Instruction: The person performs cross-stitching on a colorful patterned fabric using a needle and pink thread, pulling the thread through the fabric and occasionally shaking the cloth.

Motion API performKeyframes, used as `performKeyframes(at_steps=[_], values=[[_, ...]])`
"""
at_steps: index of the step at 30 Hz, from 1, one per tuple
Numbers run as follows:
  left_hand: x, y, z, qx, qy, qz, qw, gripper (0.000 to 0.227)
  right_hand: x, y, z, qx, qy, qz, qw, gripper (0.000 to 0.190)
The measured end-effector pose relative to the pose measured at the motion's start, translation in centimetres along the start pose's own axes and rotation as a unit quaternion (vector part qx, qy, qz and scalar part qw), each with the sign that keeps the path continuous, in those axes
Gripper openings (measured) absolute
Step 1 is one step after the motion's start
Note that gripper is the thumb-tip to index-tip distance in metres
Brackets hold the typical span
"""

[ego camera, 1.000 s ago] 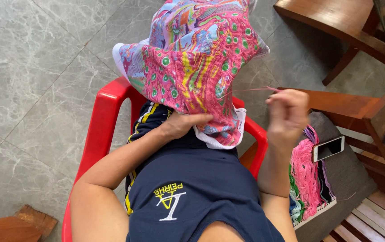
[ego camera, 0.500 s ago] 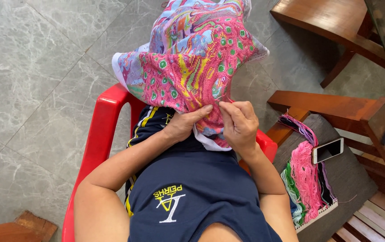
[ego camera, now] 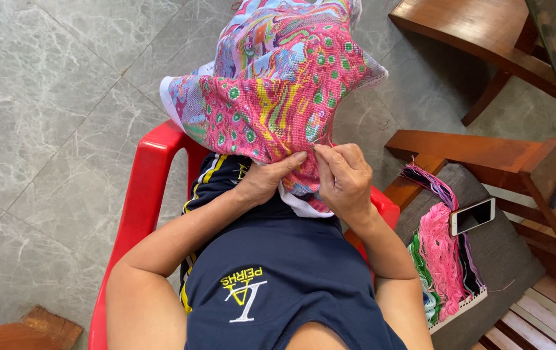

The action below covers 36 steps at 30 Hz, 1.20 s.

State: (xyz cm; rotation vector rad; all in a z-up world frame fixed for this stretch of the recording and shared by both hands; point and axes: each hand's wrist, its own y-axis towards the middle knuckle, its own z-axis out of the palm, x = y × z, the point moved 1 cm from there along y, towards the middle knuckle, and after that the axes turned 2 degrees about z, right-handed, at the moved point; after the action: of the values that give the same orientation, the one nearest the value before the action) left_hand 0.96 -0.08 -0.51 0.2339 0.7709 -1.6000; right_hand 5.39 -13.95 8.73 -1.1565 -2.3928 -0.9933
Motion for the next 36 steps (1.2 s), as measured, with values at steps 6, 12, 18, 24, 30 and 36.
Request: performKeyframes(at_steps=[6, 12, 18, 24, 30, 36], values=[[1.0, -0.1, -1.1, 0.005, 0.005, 0.009, 1.0, 0.038, 0.0, 0.4, -0.3, 0.022, -0.006, -0.007, 1.0, 0.009], [-1.3, -0.2, 0.9, 0.01, 0.002, 0.009, 1.0, 0.036, -0.1, 0.4, -0.3, 0.021, 0.011, -0.002, 1.0, 0.008], [-2.3, -0.3, 1.3, 0.016, 0.01, 0.008, 1.0, 0.035, 0.1, 0.4, -0.2, 0.03, -0.023, -0.01, 0.999, 0.007], [-1.7, -0.2, 0.9, 0.011, 0.015, 0.013, 1.0, 0.035, 0.3, 0.5, -0.2, 0.049, -0.041, 0.0, 0.998, 0.007], [-1.6, -0.3, 0.8, 0.011, 0.06, 0.038, 0.997, 0.035, 0.6, 0.1, 0.2, 0.055, -0.096, -0.005, 0.994, 0.007], [-0.4, -0.3, -0.3, 0.016, 0.121, 0.053, 0.991, 0.034, 0.3, -0.1, 1.1, 0.053, -0.154, 0.001, 0.987, 0.009]])
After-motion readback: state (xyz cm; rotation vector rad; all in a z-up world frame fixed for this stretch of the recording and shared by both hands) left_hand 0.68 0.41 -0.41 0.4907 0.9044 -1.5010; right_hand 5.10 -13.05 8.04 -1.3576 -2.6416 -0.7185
